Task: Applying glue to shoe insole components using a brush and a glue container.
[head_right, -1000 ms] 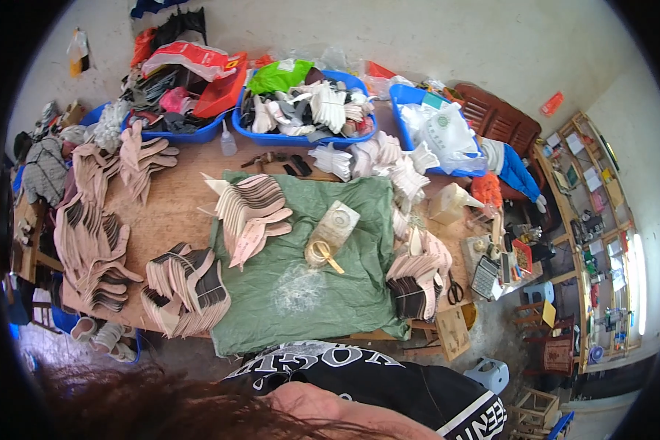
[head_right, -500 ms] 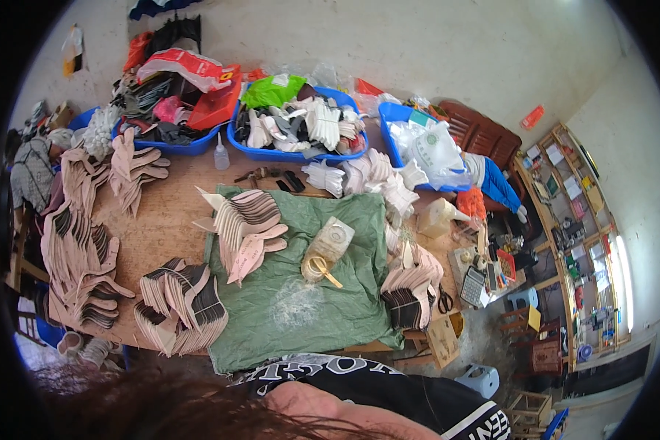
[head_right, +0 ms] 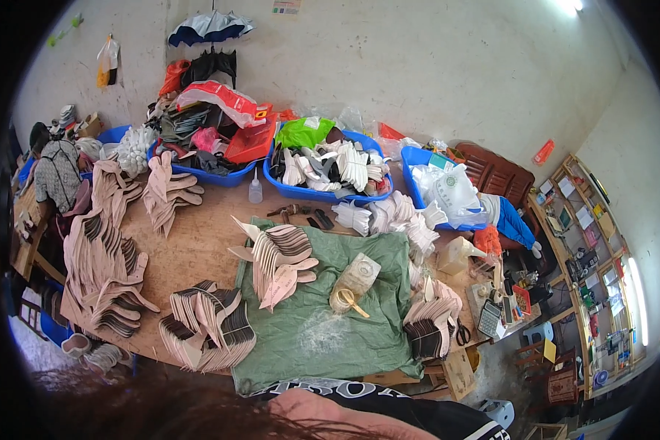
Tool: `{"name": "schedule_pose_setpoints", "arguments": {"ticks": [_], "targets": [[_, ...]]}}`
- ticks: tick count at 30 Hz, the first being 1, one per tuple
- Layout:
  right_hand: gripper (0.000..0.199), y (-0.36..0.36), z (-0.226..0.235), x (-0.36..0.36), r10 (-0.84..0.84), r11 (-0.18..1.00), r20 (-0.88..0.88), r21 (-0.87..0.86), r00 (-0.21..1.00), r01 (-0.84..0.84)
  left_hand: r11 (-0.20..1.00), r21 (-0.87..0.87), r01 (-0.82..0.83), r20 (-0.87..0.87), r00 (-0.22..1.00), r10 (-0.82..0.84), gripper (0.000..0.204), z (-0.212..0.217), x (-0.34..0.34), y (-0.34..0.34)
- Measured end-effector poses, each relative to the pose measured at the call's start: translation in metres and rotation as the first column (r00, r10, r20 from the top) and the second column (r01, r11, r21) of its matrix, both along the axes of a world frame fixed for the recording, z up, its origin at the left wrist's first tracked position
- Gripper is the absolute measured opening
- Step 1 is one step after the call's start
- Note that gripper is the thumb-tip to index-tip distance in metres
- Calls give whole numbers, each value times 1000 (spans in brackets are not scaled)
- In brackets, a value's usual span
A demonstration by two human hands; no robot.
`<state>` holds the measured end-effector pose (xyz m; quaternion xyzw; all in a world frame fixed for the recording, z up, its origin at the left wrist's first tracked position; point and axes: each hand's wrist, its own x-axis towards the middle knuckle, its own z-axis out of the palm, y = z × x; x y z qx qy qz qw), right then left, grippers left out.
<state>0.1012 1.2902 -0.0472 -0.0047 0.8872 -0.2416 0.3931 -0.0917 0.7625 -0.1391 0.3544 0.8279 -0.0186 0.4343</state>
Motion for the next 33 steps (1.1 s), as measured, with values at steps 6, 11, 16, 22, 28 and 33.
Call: {"name": "schedule_pose_setpoints", "arguments": {"ticks": [6,11,16,22,28,33], "targets": [[30,0,-5,9,-37,999,90,-36,995,40,1000,0,29,13,1000,-29,29,11,0,1],[29,5,-4,10,-55,996,172,-57,984,65,999,7,40,31,999,-41,29,19,-1,9],[28,2,-11,27,-63,991,275,-95,959,92,999,-7,48,72,996,-47,30,28,16,8],[27,-15,-31,80,-47,973,454,-182,890,145,995,-77,67,183,982,-52,30,43,63,-1],[24,-77,56,-10,-114,957,115,-254,987,141,964,-216,153,386,921,-60,30,69,135,-22],[24,-81,48,-85,-608,765,-361,-504,707,401,926,332,-180,-8,981,194,28,100,64,51]]}}
